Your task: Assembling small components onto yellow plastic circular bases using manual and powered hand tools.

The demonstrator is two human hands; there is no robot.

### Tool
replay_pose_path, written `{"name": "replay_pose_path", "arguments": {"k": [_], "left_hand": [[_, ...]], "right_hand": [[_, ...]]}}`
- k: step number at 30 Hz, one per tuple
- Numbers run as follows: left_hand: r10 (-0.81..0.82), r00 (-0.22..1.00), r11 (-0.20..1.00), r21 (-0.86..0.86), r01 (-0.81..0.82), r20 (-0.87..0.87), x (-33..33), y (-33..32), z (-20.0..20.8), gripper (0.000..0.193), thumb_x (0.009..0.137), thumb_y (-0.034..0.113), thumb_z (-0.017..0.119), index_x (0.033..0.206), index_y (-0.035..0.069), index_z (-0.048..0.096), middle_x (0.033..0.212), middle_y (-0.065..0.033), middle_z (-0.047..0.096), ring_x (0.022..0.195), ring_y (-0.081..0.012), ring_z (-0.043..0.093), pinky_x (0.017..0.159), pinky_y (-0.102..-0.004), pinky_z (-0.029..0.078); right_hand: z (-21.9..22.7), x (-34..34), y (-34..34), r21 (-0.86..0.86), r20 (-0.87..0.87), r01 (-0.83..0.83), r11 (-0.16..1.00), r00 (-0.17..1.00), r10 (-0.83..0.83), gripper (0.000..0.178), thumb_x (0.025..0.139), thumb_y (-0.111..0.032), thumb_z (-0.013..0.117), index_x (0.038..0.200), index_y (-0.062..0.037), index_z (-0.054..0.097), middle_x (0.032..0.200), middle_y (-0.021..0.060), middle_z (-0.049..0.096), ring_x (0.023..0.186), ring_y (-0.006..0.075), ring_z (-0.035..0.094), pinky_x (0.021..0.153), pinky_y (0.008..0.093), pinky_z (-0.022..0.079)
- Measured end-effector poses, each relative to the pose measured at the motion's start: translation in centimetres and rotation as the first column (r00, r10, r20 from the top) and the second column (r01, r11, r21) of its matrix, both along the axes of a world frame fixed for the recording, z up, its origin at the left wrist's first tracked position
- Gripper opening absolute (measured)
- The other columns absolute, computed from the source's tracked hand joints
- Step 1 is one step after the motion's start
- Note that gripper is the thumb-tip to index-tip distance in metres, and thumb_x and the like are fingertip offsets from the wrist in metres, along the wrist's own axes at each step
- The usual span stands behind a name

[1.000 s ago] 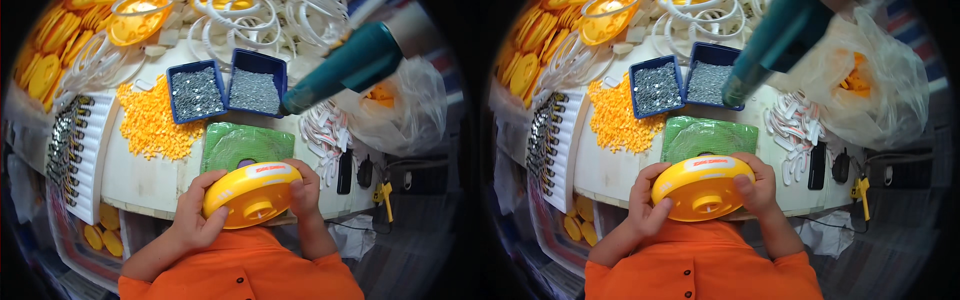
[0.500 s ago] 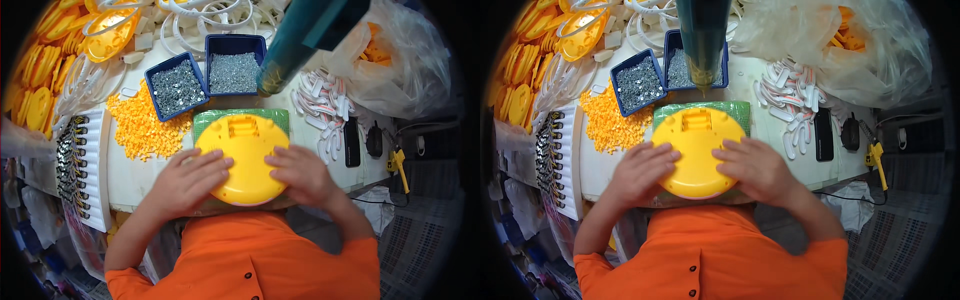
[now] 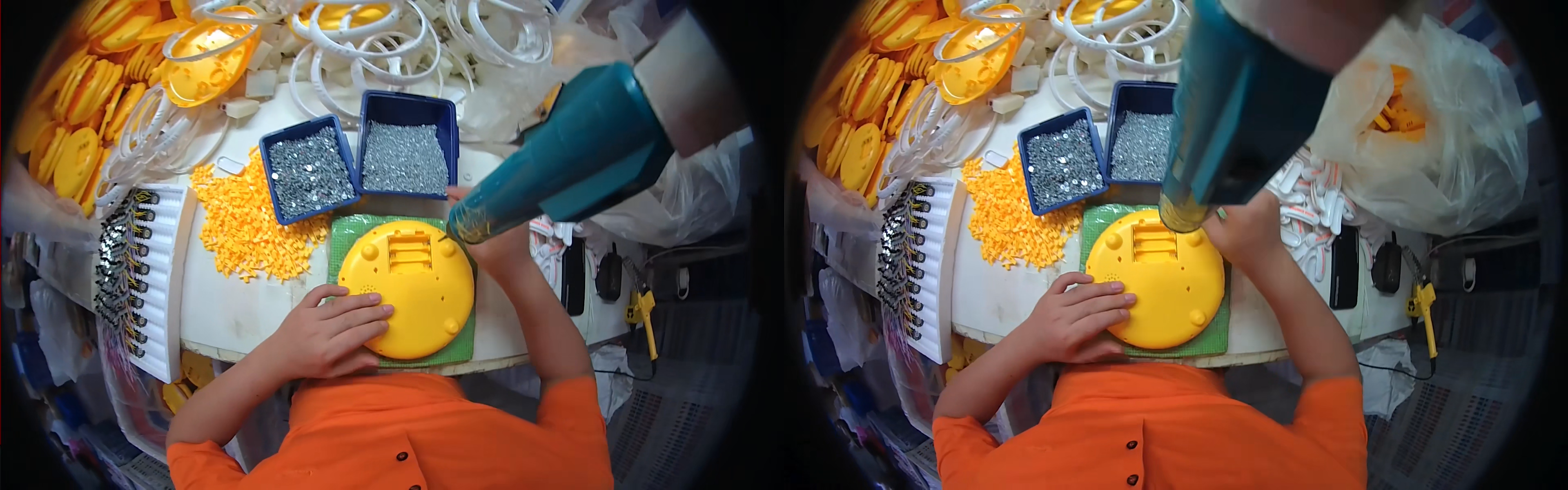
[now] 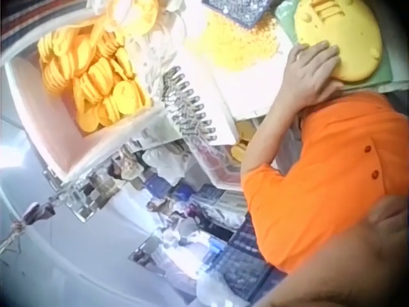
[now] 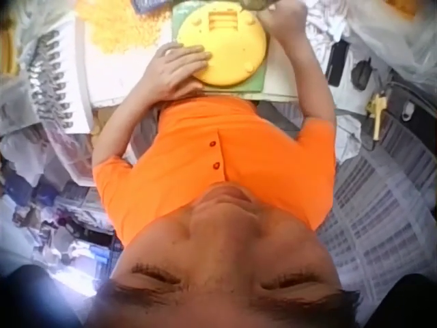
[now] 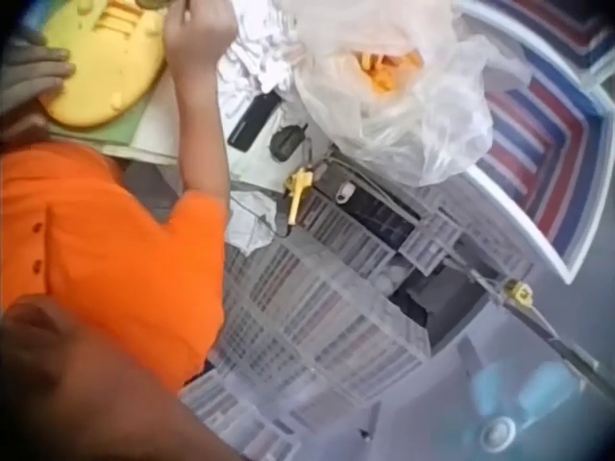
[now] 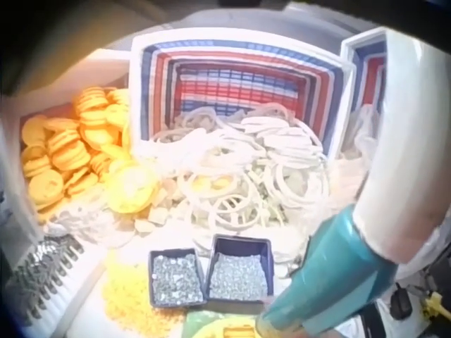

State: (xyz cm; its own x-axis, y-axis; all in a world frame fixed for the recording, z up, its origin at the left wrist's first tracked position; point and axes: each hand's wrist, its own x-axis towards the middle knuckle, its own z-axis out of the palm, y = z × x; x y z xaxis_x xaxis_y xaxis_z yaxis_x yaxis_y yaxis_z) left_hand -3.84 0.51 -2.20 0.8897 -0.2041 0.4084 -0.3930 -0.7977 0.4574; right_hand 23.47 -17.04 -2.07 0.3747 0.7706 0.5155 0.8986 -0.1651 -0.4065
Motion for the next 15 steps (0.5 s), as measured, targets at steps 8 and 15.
{"name": "replay_pose_path", "arguments": {"k": [8,15], "left_hand": [[0.232,0.969,0.958,-0.192,-0.212,0.086,6.8,3.8,1.0,0.036,0.082,0.013,0.078,0.117,0.009,0.067,0.118,-0.0105,0.071,0.104,-0.0307,0.067,0.088,-0.0422,0.052],[0.46,0.874,0.859,0.171,-0.482,0.153,15.1,7.3,0.4,0.021,0.087,0.02,0.076,0.104,0.01,0.073,0.132,-0.0084,0.064,0.135,-0.0312,0.051,0.107,-0.0474,0.041]], "right_hand": [[0.9,3.1,9.0,-0.173,0.108,-0.152,0.973,0.979,0.172,0.012,0.086,-0.013,0.076,0.094,-0.0055,0.071,0.091,0.0112,0.065,0.092,0.033,0.06,0.082,0.0419,0.05],[1.0,3.6,8.8,-0.151,0.2,-0.125,0.981,0.968,0.154,0.01,0.086,-0.012,0.075,0.092,-0.0065,0.07,0.092,0.0103,0.066,0.091,0.0317,0.061,0.081,0.0416,0.05]]}}
